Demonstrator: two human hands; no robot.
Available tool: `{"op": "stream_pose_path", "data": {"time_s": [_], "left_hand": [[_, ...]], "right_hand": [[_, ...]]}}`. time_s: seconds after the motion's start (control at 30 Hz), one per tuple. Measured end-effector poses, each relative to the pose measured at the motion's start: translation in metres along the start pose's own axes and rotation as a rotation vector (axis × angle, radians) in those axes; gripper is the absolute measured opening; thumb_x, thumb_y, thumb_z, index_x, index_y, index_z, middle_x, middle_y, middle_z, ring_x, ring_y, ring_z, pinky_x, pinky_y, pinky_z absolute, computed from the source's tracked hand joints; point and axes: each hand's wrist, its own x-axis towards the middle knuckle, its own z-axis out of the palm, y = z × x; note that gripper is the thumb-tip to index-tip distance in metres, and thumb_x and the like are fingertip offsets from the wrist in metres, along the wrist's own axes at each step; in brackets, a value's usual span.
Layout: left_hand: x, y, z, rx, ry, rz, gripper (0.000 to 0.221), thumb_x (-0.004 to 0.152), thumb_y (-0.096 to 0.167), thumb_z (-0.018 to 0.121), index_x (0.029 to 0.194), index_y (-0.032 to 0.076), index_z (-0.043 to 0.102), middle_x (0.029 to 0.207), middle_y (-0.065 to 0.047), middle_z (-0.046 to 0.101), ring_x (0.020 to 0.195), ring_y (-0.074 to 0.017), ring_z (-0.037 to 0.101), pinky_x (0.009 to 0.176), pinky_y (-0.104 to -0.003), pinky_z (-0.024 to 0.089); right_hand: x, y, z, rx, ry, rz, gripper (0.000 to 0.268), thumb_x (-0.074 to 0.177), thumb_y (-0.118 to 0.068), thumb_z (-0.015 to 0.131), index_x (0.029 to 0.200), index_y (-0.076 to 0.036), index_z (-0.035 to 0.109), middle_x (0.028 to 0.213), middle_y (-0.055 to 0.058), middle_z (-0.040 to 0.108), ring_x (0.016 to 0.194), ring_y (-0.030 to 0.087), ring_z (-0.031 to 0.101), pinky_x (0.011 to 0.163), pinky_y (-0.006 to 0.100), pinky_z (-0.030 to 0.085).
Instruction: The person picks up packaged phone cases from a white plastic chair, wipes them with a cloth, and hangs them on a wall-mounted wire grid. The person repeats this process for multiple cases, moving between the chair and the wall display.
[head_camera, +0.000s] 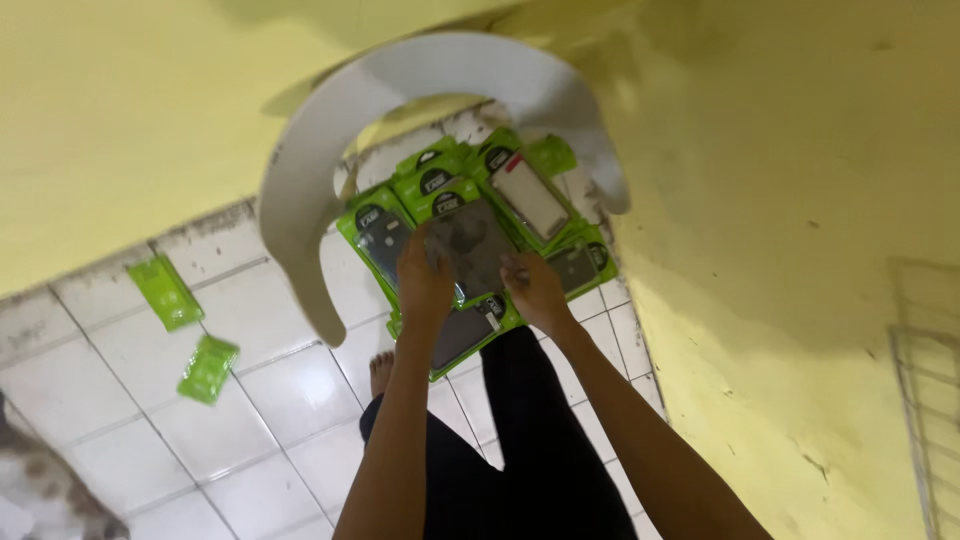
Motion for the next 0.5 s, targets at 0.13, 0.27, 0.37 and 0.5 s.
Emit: {"op": "stream_pose_path", "data": {"time_s": [0.13, 0.27, 0.37, 0.5], "left_hand": [[0.032, -0.012, 0.033, 0.370, -0.104, -0.030, 0.070, 0.087, 0.014, 0.074, 0.150, 0.008, 0.045, 0.142, -0.018, 0.055, 0.132, -0.0390, 0.045, 0.107, -0.053, 0.037], [0.044, -0.018, 0.060, 0.542, -0.122, -0.122, 0.072, 0.077, 0.018, 0.079, 0.143, 0.006, 0.052, 0.137, -0.018, 0.054, 0.132, -0.0377, 0.042, 0.110, -0.053, 0.033], [0.035, -0.006, 0.054, 0.511, -0.172, -0.254, 0.024, 0.091, 0.014, 0.073, 0.115, 0.016, 0.070, 0.130, -0.008, 0.059, 0.131, -0.0332, 0.050, 0.114, -0.048, 0.039], [-0.006, 0.051, 0.042, 0.134, -0.145, -0.188, 0.015, 0.092, 0.012, 0.070, 0.103, 0.006, 0.063, 0.116, -0.018, 0.056, 0.099, -0.0402, 0.064, 0.079, -0.051, 0.054]], "right_hand": [[0.008, 0.023, 0.012, 0.204, -0.066, -0.034, 0.027, 0.101, -0.022, 0.064, 0.122, -0.006, 0.068, 0.118, 0.011, 0.071, 0.103, 0.021, 0.071, 0.089, 0.034, 0.057], [-0.012, 0.037, -0.007, 0.253, -0.072, -0.002, 0.026, 0.101, -0.020, 0.064, 0.122, -0.006, 0.070, 0.118, 0.009, 0.071, 0.108, 0.020, 0.070, 0.092, 0.034, 0.056], [-0.025, 0.028, -0.027, 0.231, -0.118, 0.135, 0.030, 0.101, -0.025, 0.062, 0.122, -0.006, 0.072, 0.115, 0.010, 0.075, 0.105, 0.021, 0.071, 0.092, 0.034, 0.056], [-0.040, 0.016, -0.053, 0.447, -0.212, 0.234, 0.040, 0.103, -0.035, 0.056, 0.127, -0.006, 0.066, 0.123, 0.008, 0.074, 0.113, 0.019, 0.069, 0.094, 0.036, 0.056]]}}
